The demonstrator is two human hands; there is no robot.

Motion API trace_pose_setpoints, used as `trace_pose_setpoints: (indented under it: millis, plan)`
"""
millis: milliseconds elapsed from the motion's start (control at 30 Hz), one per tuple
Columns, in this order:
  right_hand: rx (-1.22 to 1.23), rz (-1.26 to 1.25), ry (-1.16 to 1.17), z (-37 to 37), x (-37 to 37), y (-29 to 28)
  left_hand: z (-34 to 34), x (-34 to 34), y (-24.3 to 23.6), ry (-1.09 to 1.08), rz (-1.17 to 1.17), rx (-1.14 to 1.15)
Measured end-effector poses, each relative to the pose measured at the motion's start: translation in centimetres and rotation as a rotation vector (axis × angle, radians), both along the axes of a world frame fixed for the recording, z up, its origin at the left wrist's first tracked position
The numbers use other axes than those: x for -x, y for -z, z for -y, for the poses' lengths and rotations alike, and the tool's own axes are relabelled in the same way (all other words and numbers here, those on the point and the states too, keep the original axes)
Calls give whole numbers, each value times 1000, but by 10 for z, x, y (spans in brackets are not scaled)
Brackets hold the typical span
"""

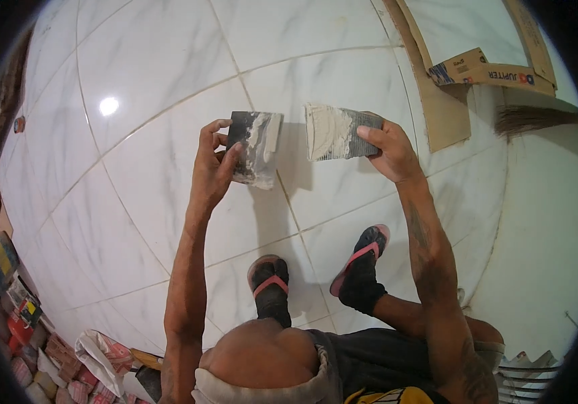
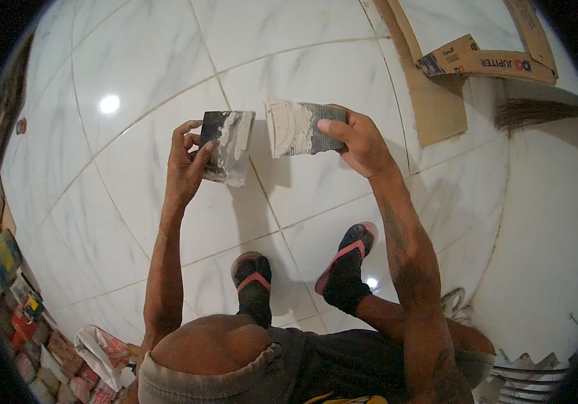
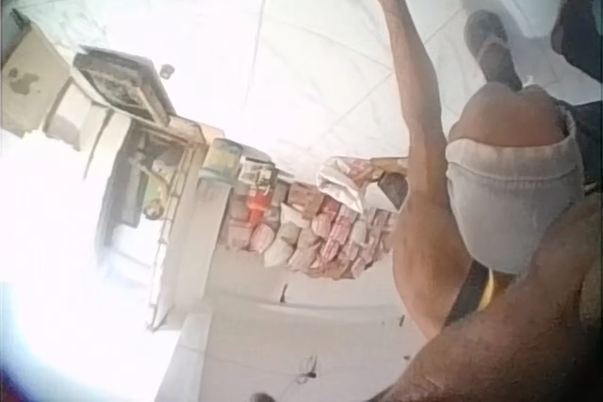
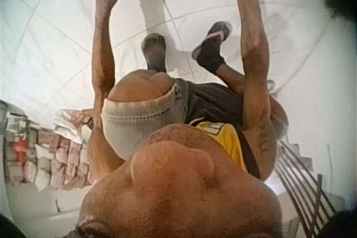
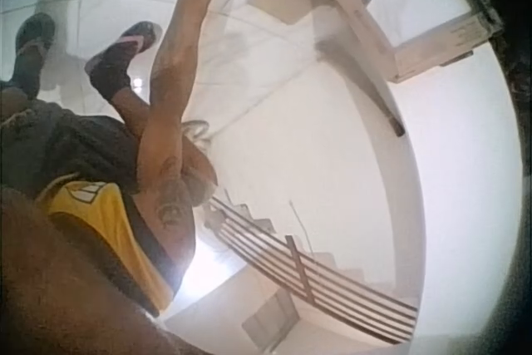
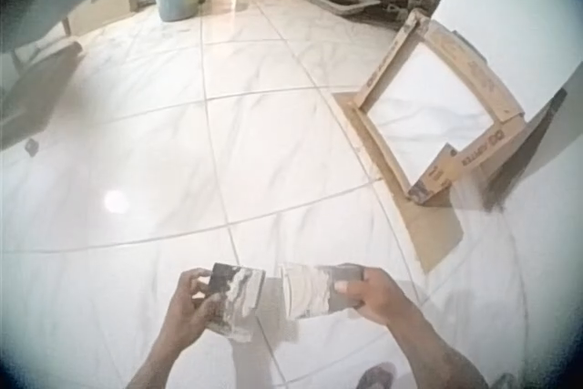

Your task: Applying grout or filler paste to the gaps between floor tiles using a putty knife.

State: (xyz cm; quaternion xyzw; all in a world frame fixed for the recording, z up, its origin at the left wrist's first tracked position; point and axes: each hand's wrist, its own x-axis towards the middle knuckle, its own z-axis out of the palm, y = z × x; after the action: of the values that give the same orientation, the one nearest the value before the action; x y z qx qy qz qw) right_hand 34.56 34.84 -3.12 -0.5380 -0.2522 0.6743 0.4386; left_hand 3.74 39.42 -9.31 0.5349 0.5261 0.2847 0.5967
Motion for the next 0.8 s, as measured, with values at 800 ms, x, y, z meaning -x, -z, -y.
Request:
trace_pose_setpoints:
  millis: [800]
  plan:
    - [-26,2304,-507,-83,-117,120,-32,19,91,-123,-556,-655]
